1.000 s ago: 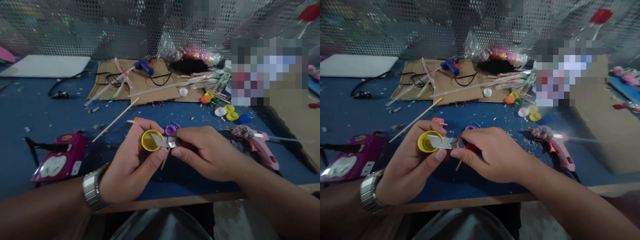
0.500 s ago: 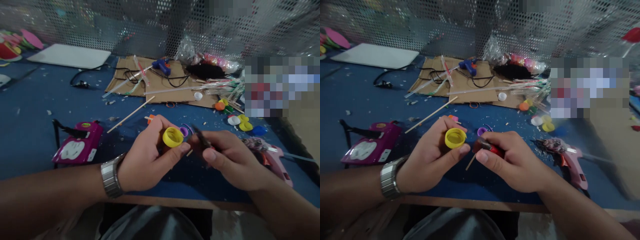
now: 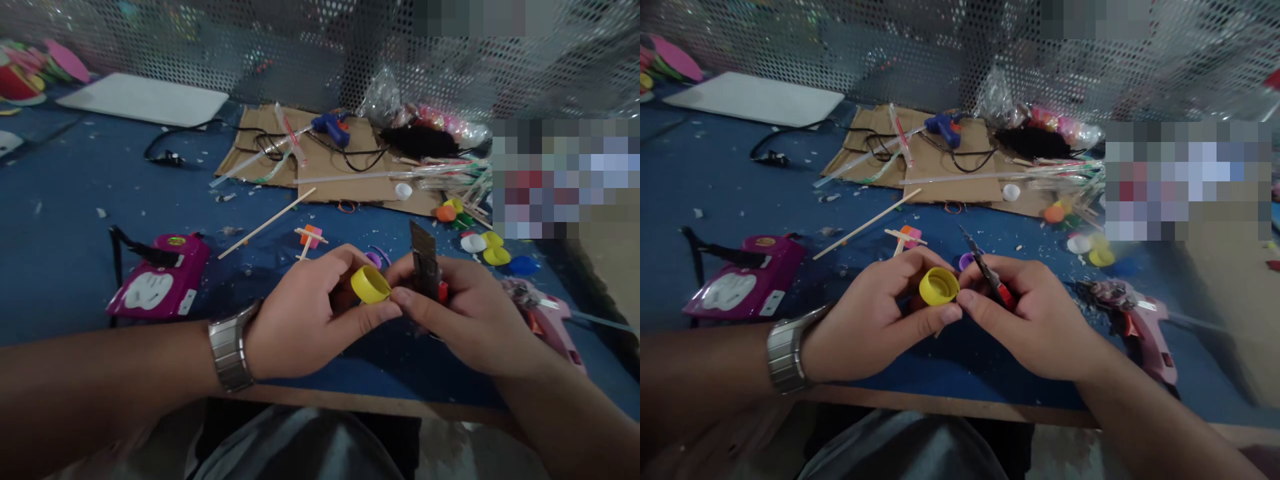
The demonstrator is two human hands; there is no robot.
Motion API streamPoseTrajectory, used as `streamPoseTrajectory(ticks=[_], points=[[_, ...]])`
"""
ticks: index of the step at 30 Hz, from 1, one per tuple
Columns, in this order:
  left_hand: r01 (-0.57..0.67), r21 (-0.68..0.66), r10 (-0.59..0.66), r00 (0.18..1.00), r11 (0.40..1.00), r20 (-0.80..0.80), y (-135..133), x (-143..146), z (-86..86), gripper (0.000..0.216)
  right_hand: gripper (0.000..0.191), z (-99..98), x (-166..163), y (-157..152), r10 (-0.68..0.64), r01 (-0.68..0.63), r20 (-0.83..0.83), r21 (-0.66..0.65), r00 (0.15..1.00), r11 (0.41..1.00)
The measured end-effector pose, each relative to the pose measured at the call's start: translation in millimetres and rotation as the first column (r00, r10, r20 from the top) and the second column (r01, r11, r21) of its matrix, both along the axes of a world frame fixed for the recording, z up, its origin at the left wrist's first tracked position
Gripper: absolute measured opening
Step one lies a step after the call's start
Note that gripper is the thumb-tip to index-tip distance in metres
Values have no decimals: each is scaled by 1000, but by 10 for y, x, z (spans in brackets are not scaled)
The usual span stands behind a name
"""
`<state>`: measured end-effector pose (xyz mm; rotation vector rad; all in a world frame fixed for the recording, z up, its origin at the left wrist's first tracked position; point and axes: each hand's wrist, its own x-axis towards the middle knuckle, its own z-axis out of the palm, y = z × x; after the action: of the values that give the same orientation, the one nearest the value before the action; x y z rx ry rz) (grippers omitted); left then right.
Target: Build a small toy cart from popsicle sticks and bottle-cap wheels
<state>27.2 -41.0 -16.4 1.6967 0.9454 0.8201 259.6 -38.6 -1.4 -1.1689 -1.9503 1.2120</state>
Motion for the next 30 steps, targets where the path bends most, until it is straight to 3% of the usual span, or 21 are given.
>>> streamPoseTrajectory(ticks=[4,7,9,15,30], points=[[105,-275,-32,966,956,258,8,39,-22,41,4,-12,-6,-2,-90,92,-39,64,995,994],[232,-528,52,882,817,469,-21,81,-25,54,10,-4,-21,0,-141,147,-61,96,988,985],[297,-604,89,846,740,526,-45,97,-16,55,9,8,-35,-1,-131,138,-85,92,988,986],[364,-660,95,829,657,552,-89,96,-4,53,5,28,-67,-9,-51,66,-131,110,990,992],[335,-683,94,856,649,509,-72,108,-32,49,7,34,-110,-10,-56,73,-138,127,989,989]])
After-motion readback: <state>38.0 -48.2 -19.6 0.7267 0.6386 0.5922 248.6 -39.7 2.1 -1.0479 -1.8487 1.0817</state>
